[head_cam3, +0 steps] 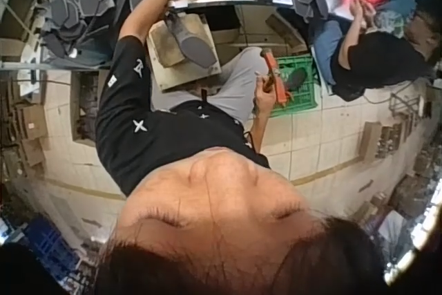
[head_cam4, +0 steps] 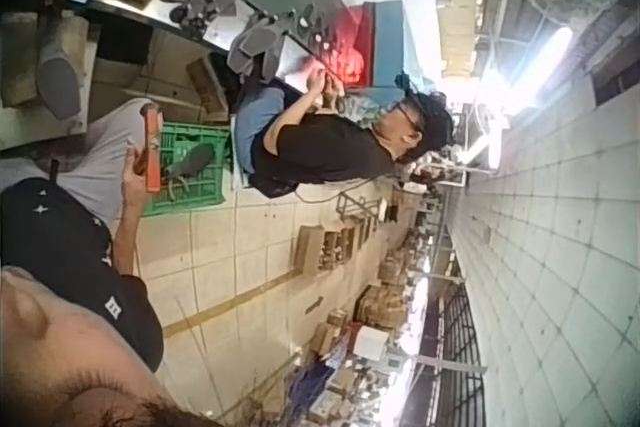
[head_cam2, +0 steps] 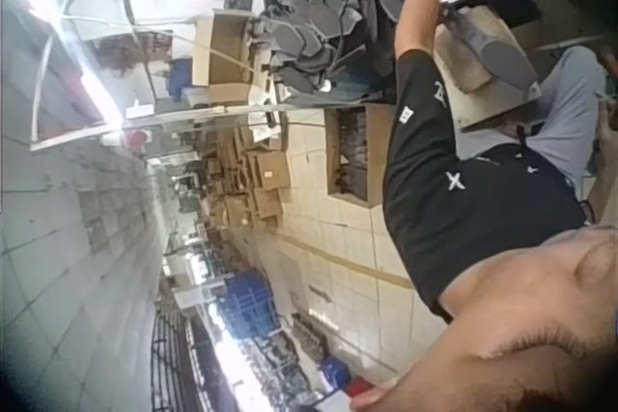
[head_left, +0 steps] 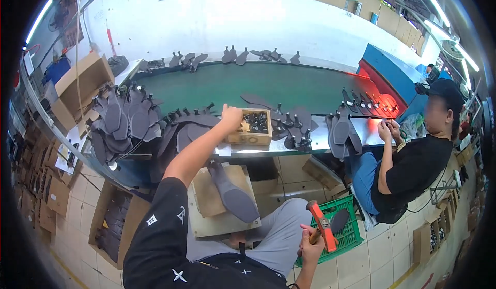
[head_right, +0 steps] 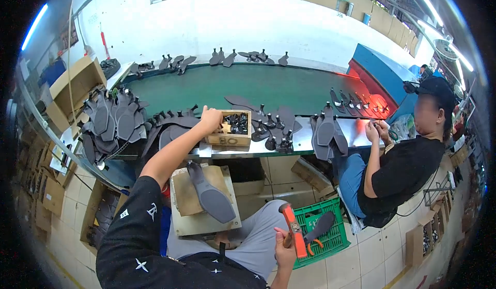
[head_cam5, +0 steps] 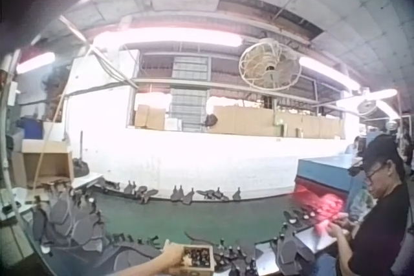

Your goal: Assembling and preparing shoe components using a hammer and pliers.

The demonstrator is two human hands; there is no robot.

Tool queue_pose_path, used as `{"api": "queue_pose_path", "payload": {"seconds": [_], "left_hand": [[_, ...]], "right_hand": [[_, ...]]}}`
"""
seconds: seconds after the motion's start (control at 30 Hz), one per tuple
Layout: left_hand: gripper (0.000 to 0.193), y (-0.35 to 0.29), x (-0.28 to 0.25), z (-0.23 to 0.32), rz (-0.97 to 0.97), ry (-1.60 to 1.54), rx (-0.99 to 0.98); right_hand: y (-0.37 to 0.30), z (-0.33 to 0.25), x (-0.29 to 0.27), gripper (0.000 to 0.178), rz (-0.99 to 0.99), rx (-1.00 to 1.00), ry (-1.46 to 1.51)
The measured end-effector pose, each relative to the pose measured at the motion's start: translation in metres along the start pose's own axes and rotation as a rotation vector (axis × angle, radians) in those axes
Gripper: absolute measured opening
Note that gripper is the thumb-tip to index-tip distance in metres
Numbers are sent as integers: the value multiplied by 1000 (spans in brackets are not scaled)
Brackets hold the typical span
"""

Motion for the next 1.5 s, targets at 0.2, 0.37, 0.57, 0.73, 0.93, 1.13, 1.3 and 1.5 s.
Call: {"api": "queue_pose_path", "payload": {"seconds": [0.2,0.37,0.57,0.73,0.93,1.13,1.3,1.5], "left_hand": [[16,-52,-83,13,435,-840,146],[30,-172,-199,73,795,-665,547],[30,-248,-237,87,939,-347,734],[32,-256,-242,75,634,-854,487],[27,-264,-218,84,272,-1486,-51],[21,-271,-224,78,310,-1394,1],[19,-285,-214,85,-379,-2175,-738],[21,-302,-205,103,-413,-2395,-914]], "right_hand": [[34,-56,43,20,-112,98,170],[52,-96,95,32,-289,-17,250],[26,-131,130,26,-442,140,528],[12,-125,131,22,-401,34,574],[8,-124,131,18,-470,205,634],[10,-123,129,20,-561,270,627],[9,-122,140,25,-536,87,536],[2,-128,148,23,-529,156,614]]}}
Point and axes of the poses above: each hand's wrist, its own y-axis towards the middle knuckle, its own x-axis out of the palm, z = x × y, the point moved 2 cm from there along y, towards the middle knuckle, and after that the axes turned 11 degrees about z, right-handed, at the moved point
